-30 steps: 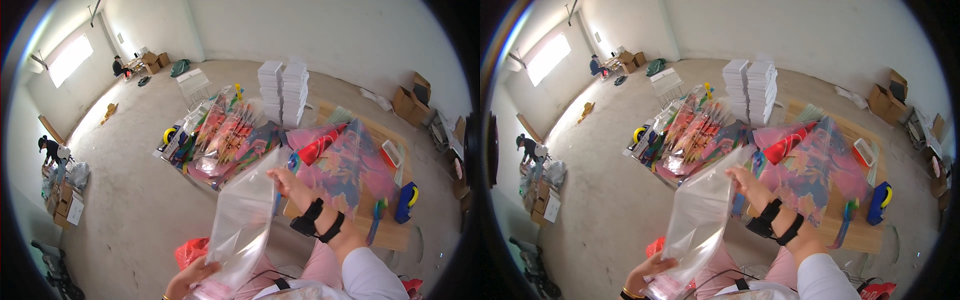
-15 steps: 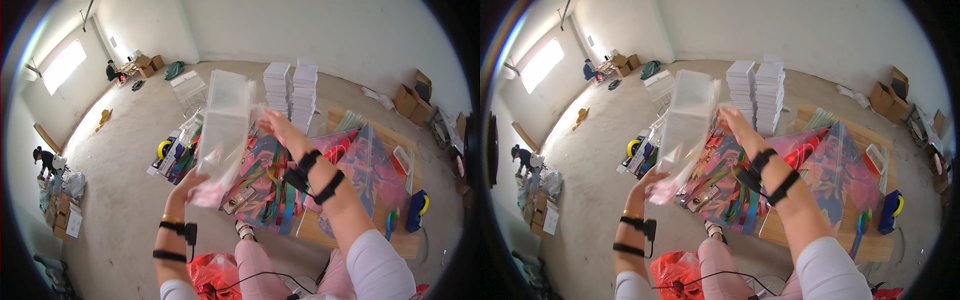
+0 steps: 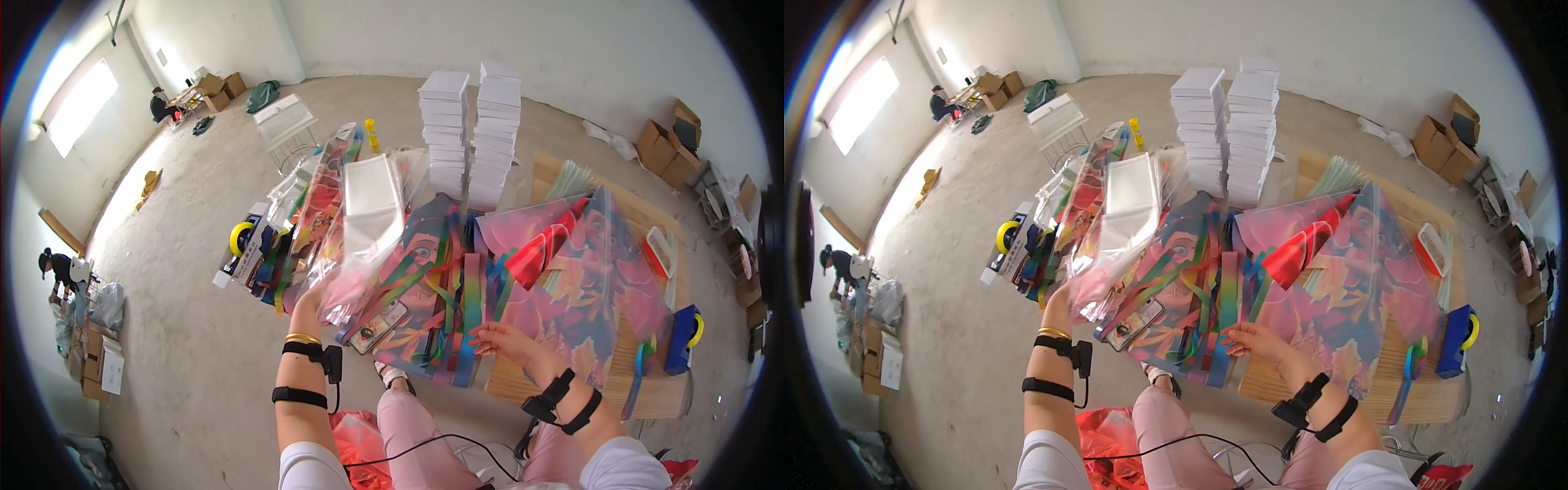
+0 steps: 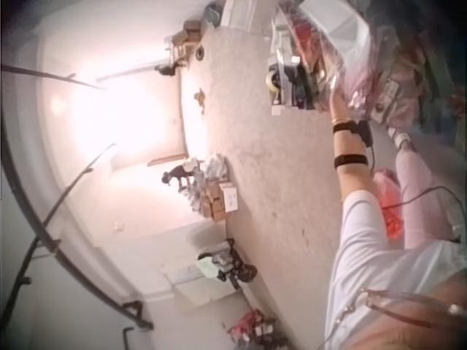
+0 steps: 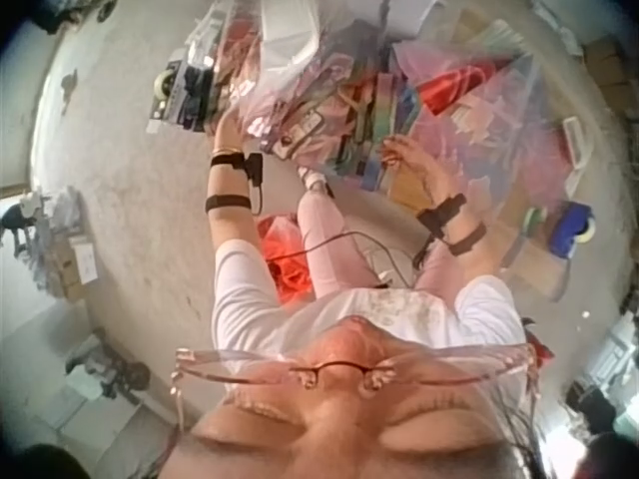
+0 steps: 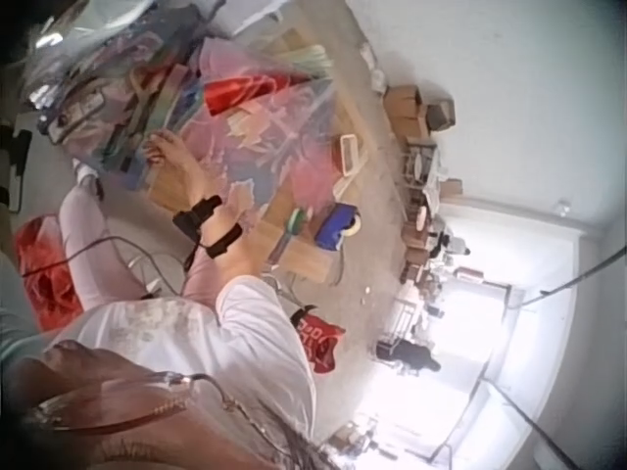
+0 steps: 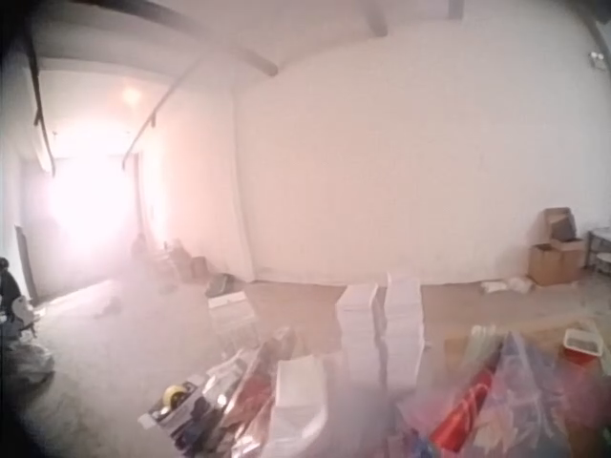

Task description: The recorder is assembling colorful kites by attaching long plastic ribbons to the kite body using adhesive tape.

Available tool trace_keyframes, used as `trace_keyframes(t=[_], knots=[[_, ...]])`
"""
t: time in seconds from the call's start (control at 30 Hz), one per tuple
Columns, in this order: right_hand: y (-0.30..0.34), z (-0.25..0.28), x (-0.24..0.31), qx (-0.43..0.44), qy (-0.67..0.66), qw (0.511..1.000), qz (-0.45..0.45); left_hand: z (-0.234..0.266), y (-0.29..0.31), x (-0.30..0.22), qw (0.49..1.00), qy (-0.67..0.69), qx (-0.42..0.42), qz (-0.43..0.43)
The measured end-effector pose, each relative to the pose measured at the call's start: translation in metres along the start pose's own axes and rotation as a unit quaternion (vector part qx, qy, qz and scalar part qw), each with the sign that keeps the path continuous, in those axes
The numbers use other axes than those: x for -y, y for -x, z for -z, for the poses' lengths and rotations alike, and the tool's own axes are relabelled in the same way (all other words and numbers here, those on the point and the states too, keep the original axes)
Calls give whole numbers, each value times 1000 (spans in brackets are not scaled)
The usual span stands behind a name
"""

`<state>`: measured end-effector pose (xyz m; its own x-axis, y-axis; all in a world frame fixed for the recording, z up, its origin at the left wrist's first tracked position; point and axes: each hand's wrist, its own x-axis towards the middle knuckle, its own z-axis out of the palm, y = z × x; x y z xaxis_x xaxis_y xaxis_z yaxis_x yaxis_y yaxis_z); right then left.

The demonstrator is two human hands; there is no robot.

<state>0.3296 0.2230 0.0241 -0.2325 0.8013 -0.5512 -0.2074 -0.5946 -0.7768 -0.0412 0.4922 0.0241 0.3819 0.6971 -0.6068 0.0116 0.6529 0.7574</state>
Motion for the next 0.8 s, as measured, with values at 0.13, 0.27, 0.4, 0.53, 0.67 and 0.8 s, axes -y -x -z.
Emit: trace_keyframes(t=[0.13, 0.27, 0.4, 0.53, 0.67, 0.8], knots=[[9, -14, -2, -11, -10, 1000, 20, -23, 7, 44, 1000, -13, 7, -1], [28, -13, -2, -6, -20, 999, 28, -77, -15, 50, 999, -22, 26, -3], [43, -18, -8, 16, -14, 999, 45, -40, -15, 74, 945, -301, -39, -119], [57, -15, -18, 3, -6, 999, 35, -31, -20, 91, 860, -443, -173, -183], [73, -7, -27, -32, -19, 999, 39, -97, 21, 70, 805, -521, -242, -149], [82, -10, -31, -30, -22, 998, 49, -106, 39, 74, 753, -565, -320, -109]])
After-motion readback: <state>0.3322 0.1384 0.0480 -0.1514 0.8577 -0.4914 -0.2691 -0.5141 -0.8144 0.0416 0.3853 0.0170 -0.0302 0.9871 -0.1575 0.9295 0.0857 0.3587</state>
